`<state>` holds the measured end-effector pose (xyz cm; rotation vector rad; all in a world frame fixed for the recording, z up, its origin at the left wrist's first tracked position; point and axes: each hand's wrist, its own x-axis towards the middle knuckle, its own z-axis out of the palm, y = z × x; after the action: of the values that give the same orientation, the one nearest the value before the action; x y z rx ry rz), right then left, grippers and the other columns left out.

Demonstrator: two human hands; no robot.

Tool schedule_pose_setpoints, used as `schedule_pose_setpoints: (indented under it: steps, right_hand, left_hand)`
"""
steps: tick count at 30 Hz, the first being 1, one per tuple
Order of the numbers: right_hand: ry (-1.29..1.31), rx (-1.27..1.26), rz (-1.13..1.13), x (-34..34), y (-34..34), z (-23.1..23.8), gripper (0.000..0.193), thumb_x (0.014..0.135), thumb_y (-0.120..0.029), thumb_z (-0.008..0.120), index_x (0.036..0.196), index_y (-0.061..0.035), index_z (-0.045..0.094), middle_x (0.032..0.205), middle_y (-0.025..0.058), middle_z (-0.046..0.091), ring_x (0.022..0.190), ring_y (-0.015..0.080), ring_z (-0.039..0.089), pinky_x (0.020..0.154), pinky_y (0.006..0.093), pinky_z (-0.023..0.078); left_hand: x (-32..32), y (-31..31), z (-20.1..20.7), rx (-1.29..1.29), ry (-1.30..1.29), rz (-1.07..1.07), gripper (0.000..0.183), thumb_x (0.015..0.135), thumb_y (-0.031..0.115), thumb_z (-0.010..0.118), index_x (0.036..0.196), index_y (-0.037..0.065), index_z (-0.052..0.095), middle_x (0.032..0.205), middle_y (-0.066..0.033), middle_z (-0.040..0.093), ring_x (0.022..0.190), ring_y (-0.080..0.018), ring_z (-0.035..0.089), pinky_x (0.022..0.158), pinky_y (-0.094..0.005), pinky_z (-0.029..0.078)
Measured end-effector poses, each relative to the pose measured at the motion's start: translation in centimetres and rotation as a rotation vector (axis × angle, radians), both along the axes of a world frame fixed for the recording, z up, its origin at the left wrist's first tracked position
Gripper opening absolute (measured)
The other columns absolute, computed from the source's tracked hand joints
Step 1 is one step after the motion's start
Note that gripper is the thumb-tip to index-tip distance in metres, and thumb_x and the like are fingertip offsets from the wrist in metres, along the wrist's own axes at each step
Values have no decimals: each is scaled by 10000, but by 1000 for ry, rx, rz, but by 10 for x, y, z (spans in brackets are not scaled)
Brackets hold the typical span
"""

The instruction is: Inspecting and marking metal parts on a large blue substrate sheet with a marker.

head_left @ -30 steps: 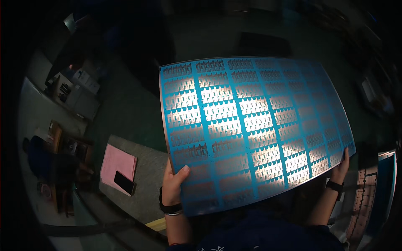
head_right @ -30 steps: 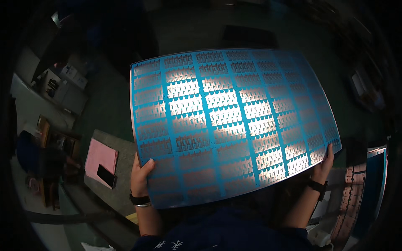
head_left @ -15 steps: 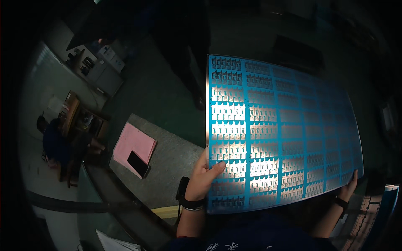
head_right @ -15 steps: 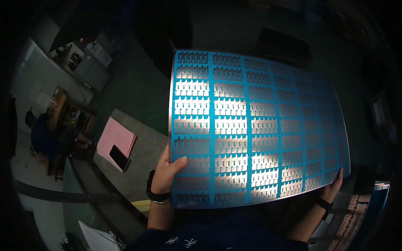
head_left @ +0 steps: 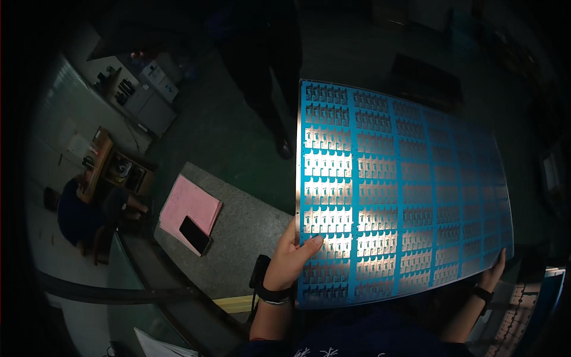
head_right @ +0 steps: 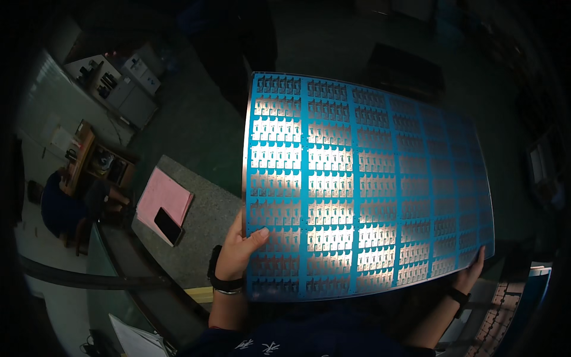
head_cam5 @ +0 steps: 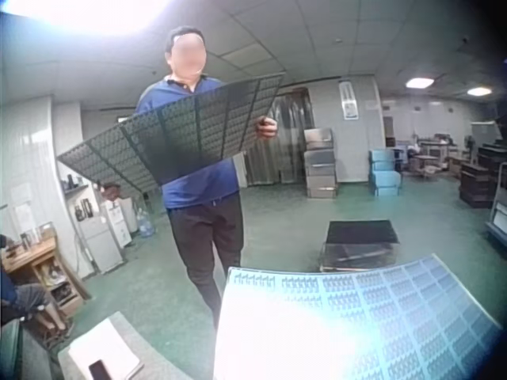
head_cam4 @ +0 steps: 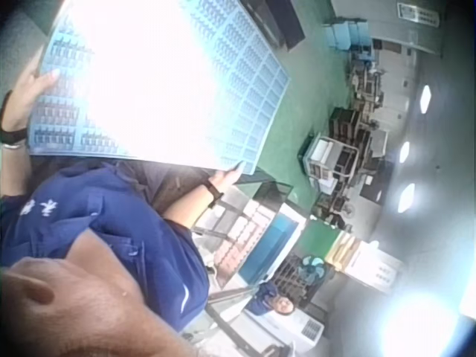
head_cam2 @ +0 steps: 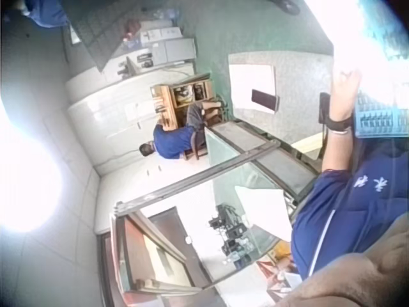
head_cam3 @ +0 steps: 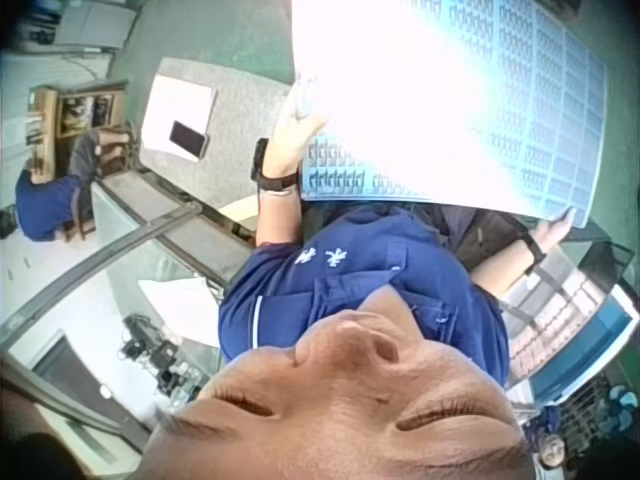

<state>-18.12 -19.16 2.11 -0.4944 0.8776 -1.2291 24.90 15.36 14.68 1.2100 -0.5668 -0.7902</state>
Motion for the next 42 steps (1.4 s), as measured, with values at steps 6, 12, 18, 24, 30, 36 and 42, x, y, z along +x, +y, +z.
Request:
schedule_pose_setpoints:
  steps: [6, 12, 18, 24, 30, 36, 42]
  right_hand:
    - [8, 18, 0, -3, -5, -7, 441, 856, -287, 552, 1167, 9, 451, 1179, 119, 501, 1076, 249, 464, 926, 365, 359]
    - [6, 27, -14, -1, -2, -10, 450, 850, -291, 560, 1165, 12, 453, 1167, 119, 507, 1064, 252, 471, 918, 366, 364]
    - [17, 20, -19, -3, -4, -16, 455, 844, -292, 569, 1159, 17, 455, 1158, 120, 510, 1055, 256, 474, 914, 365, 366]
    - [11, 20, -17, -1, 0, -15, 443, 848, -284, 565, 1155, 17, 458, 1161, 118, 509, 1055, 254, 476, 914, 360, 367]
    - [7, 16, -57, 0, 0, -17, 454, 851, -282, 565, 1173, 16, 449, 1185, 116, 497, 1066, 251, 474, 917, 361, 371]
    - [-7, -13, -79, 1, 3, -16, 439, 854, -260, 563, 1180, 11, 448, 1189, 110, 498, 1063, 244, 479, 913, 349, 378]
    - [-31, -10, -56, 1, 1, -17, 410, 863, -244, 551, 1172, 8, 458, 1168, 99, 519, 1046, 233, 494, 911, 341, 382]
  left_hand:
    - [0, 0, 2, -10, 24, -8, 460, 848, 117, 543, 1257, -1, 369, 1149, -123, 519, 1058, -175, 500, 897, -332, 398]
    - [1, -1, 3, -3, 18, -11, 480, 846, 115, 548, 1268, -4, 354, 1158, -121, 509, 1062, -174, 495, 899, -329, 397]
    - [1, 0, 5, 13, 12, -16, 483, 843, 111, 547, 1269, -8, 352, 1151, -120, 510, 1057, -170, 496, 901, -325, 394]
    - [3, 3, 2, 25, -58, -46, 485, 841, 103, 539, 1270, -10, 344, 1140, -127, 507, 1044, -173, 504, 878, -319, 412]
    - [-3, 4, 13, 84, -9, -46, 535, 835, 112, 535, 1295, -12, 293, 1117, -131, 505, 941, -152, 553, 643, -268, 533]
    - [-5, 8, 8, 47, -16, -37, 549, 820, 137, 569, 1288, -10, 322, 1131, -105, 504, 967, -139, 511, 765, -278, 440]
    - [-7, 11, 8, 88, 22, 2, 547, 809, 153, 599, 1268, -15, 354, 1178, -102, 493, 1069, -167, 472, 916, -320, 366]
